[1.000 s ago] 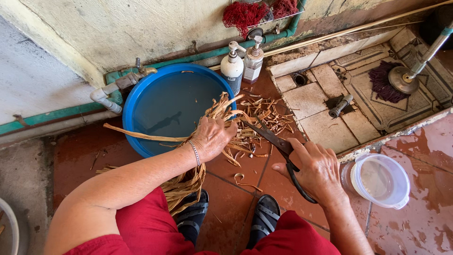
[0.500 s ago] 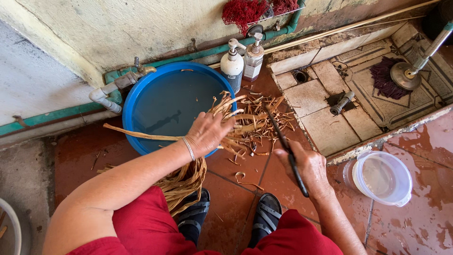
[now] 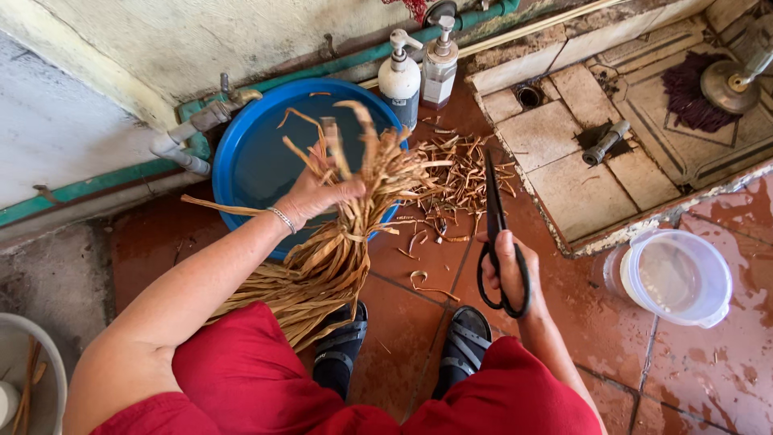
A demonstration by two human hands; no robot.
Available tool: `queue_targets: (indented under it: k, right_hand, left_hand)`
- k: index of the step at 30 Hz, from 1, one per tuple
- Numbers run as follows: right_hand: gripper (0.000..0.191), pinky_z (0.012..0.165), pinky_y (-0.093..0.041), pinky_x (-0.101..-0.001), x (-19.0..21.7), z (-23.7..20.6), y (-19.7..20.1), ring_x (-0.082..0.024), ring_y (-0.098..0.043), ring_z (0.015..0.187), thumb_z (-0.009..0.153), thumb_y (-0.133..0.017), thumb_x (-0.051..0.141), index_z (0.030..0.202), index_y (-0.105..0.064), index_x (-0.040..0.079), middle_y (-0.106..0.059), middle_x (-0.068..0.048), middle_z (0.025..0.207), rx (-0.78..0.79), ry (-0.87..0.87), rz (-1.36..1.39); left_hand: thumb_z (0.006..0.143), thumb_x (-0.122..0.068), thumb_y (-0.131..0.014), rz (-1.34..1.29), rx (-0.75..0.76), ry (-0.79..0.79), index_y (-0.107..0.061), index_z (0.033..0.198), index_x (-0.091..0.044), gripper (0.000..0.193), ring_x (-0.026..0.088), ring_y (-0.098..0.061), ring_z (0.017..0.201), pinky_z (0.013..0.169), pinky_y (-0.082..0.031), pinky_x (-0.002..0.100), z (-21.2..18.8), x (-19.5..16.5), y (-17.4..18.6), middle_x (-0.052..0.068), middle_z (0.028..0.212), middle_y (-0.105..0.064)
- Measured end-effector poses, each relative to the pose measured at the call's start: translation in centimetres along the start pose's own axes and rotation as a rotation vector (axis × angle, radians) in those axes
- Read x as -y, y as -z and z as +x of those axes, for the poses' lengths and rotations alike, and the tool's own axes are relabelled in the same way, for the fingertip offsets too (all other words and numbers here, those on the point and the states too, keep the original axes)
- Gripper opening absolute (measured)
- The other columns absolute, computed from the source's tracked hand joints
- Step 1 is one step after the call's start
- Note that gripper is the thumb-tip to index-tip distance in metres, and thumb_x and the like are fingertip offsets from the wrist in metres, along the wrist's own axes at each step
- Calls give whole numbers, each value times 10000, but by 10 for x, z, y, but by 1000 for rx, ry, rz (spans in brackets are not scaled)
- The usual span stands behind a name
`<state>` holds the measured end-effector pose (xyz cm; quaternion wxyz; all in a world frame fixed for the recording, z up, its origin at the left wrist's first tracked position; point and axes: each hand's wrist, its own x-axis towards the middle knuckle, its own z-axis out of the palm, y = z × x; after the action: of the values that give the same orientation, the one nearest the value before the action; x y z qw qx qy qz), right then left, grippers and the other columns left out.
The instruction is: The person sits on a tiled floor and processes dried plant strips by soaking them in a blue basin of water, then peeling and separating the strips by hand. They gather the processed strips into a bundle and trim the ends with scissors.
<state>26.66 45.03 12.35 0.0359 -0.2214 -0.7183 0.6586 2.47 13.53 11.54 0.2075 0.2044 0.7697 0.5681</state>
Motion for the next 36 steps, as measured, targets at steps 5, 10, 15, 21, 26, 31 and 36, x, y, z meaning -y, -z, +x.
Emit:
queue_targets:
  k: [5, 10, 15, 21, 26, 31, 36]
  right_hand:
    - [567, 430, -388, -261, -27, 3, -29, -94, -462, 451, 1017, -459, 512, 1132, -693, 9, -518, 7, 558, 82, -149, -104]
    - [502, 459, -392, -250, -39, 1, -58, -74, -459, 507, 1056, -550, 462, 1007, -679, -21, -498, 15, 585, 211, -52, -198]
    - [485, 460, -378, -250, -32, 2, -58, -65, -453, 508, 1024, -542, 454, 1143, -694, 9, -509, 34, 603, 223, 1, -93]
    - [727, 567, -407, -236, -25, -10, -23, -61, -500, 629, 1019, -428, 618, 1335, -601, -13, -580, 19, 749, 174, 185, 138]
    - [829, 722, -466, -247, -32, -17, -21, -79, -534, 788, 1012, -410, 681, 1427, -544, -24, -600, 5, 897, 279, 309, 179]
    - [800, 700, -484, -272, -48, -9, -46, -96, -539, 758, 989, -444, 675, 1436, -522, 15, -582, -15, 835, 479, 263, -74]
    - [844, 656, -452, -278, -54, -5, -76, -108, -523, 749, 969, -365, 716, 1452, -548, 48, -594, -8, 835, 643, 88, 19]
  left_hand:
    - [483, -685, -911, 462, 17, 311, -34, 1612, -27, 1574, 389, -423, 1415, 1190, -296, 516, -22, 0, -32, 242, 1505, -428]
    - [510, -659, -969, 816, 40, 283, -132, 1528, -40, 1457, 371, -362, 1438, 1149, -205, 632, -29, -10, -66, 236, 1509, -390]
    - [684, -365, -875, 677, 65, 413, -560, 1274, -34, 746, 328, -671, 1067, 1027, -503, 482, -4, 3, -68, 194, 1106, -703]
    - [764, -111, -838, 121, 16, 495, -689, 1012, -9, 306, 249, -754, 863, 867, -645, 397, -8, 9, -9, 158, 923, -734]
    - [770, -74, -810, -188, -17, 337, -700, 1078, -35, 329, 222, -739, 982, 941, -608, 391, -23, -7, 32, 113, 1016, -757]
    - [802, -41, -809, -326, -92, 255, -699, 1140, -33, 356, 209, -731, 1015, 974, -594, 396, -40, -12, 60, 108, 1066, -759]
    - [805, -28, -822, -429, -62, 159, -717, 1173, -32, 383, 198, -711, 1029, 959, -566, 368, -54, -8, 78, 91, 1116, -757]
